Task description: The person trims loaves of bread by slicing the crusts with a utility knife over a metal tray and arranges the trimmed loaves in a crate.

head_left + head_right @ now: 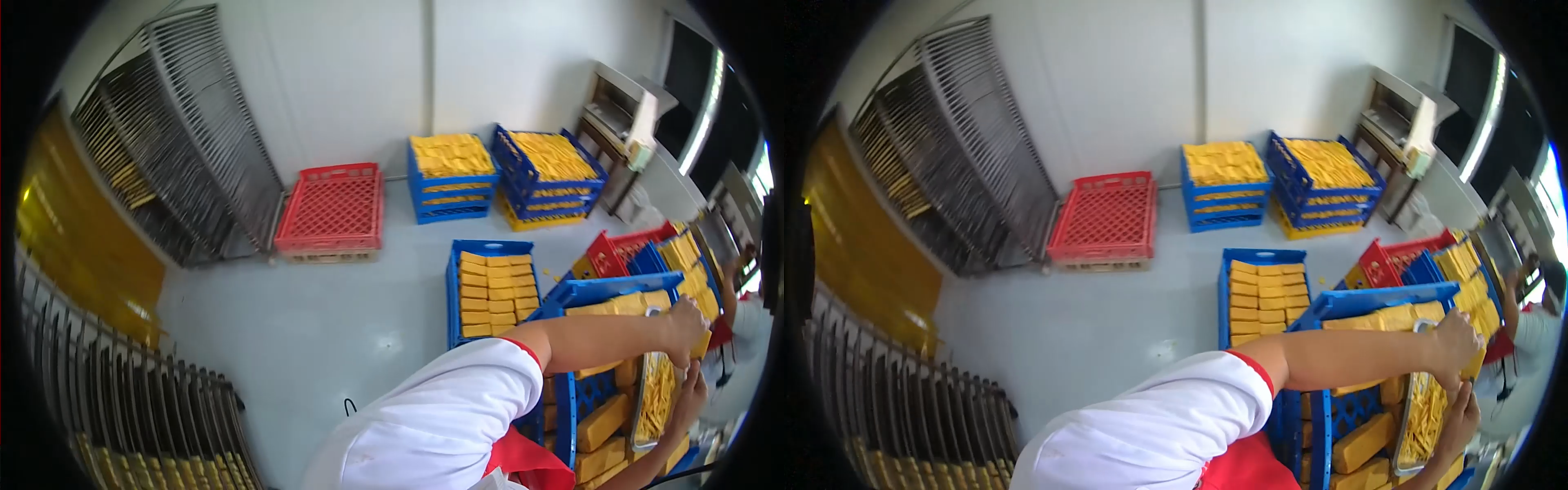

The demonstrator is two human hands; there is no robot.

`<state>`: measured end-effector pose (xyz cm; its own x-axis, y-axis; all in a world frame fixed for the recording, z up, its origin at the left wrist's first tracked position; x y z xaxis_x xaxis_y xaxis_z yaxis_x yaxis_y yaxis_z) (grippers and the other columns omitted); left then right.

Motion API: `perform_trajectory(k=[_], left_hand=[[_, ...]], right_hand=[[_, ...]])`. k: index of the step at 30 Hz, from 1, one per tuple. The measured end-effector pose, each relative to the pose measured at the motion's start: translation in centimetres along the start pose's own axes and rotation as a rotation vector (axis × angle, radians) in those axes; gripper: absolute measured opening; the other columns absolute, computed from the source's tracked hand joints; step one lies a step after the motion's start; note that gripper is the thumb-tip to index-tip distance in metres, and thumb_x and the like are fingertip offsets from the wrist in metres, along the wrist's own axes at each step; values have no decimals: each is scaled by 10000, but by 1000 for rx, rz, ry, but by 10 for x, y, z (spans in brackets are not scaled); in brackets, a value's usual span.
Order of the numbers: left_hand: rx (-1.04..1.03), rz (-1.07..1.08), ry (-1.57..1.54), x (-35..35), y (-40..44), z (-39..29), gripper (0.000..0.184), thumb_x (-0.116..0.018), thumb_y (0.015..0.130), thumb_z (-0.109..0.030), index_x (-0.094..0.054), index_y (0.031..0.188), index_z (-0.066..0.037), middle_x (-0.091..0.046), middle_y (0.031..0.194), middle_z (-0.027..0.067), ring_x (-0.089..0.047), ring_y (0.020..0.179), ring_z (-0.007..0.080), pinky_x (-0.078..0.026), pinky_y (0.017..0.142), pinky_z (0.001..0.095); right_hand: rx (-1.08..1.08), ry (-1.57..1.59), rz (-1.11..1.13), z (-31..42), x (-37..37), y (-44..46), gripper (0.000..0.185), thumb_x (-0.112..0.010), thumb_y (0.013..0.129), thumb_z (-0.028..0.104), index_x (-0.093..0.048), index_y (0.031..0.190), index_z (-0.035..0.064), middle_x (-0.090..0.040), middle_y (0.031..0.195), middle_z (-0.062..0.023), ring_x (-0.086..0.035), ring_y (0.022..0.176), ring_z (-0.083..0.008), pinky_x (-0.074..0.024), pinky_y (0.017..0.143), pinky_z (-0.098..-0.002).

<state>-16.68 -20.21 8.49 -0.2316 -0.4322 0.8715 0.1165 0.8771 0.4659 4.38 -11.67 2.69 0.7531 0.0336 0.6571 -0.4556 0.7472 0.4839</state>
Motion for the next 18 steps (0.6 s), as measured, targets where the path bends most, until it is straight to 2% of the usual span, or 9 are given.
perform_trajectory(k=[2,4,7,11,13,14,16,17,18], left_hand=[[132,-102,-84,1,-17,4,752,-781,599,-501,-649,1166,-25,-715,975,202,-686,1019,346,-509,876,424],[291,-177,-274,15,-44,10,655,-770,630,-420,-666,1138,-19,-711,945,203,-696,955,337,-527,822,396],[409,-340,-1163,21,-83,12,425,-691,731,-279,-676,1061,-11,-700,895,152,-694,857,302,-539,730,345],[694,-297,-1480,28,-102,14,380,-693,745,-244,-677,1062,-35,-701,903,115,-687,852,268,-548,742,377],[576,-75,-2328,22,-107,11,354,-745,773,-247,-673,1072,-70,-700,928,103,-680,834,247,-561,732,408],[581,-49,-2326,17,-109,9,354,-745,773,-247,-673,1072,-70,-700,928,103,-680,834,247,-561,732,408],[366,-241,-2224,3,-105,-3,379,-782,815,-270,-645,1118,-89,-696,978,84,-682,862,240,-569,730,424],[369,-246,-2096,13,-110,-8,471,-843,797,-259,-620,1181,-105,-693,1042,69,-682,906,237,-576,763,439],[395,-380,-2056,-3,-102,-9,657,-891,737,-197,-564,1296,-82,-689,1111,71,-682,962,228,-578,808,451]], right_hand=[[-191,34,118,-15,12,11,468,-489,1058,337,-585,1366,-2,-682,1141,-183,-630,1048,-314,-472,941,-387],[-207,69,144,-25,9,19,464,-485,1059,325,-576,1374,-2,-665,1172,-189,-620,1070,-319,-467,953,-388],[-225,109,168,-46,7,29,459,-479,1060,307,-562,1388,-3,-639,1220,-198,-603,1104,-325,-459,971,-391],[-244,163,187,-75,8,38,453,-470,1062,283,-544,1405,-4,-605,1283,-211,-581,1149,-334,-448,996,-393],[-258,196,191,-94,9,39,452,-466,1063,271,-535,1414,-4,-588,1314,-217,-571,1172,-339,-442,1008,-395],[-259,221,192,-103,13,38,451,-464,1063,265,-530,1418,-4,-580,1330,-220,-565,1183,-341,-439,1014,-396],[-212,227,203,-124,11,37,450,-460,1064,253,-521,1427,-5,-563,1362,-227,-554,1205,-345,-434,1026,-397],[-100,99,225,-139,9,41,449,-458,1064,247,-517,1431,-5,-554,1377,-230,-549,1217,-348,-431,1032,-398],[173,-413,208,-137,12,37,437,-429,1062,178,-488,1462,10,-481,1460,-234,-509,1273,-362,-405,1079,-412]])
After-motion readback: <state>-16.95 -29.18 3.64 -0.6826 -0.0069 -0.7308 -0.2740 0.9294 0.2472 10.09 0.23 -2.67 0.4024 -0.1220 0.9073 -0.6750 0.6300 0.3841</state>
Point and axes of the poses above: each hand's wrist, its own y-axis towards the middle knuckle, its own x-axis out of the back of the hand, z = x × y, the point moved 1 cm from there along y, towards the middle knuckle
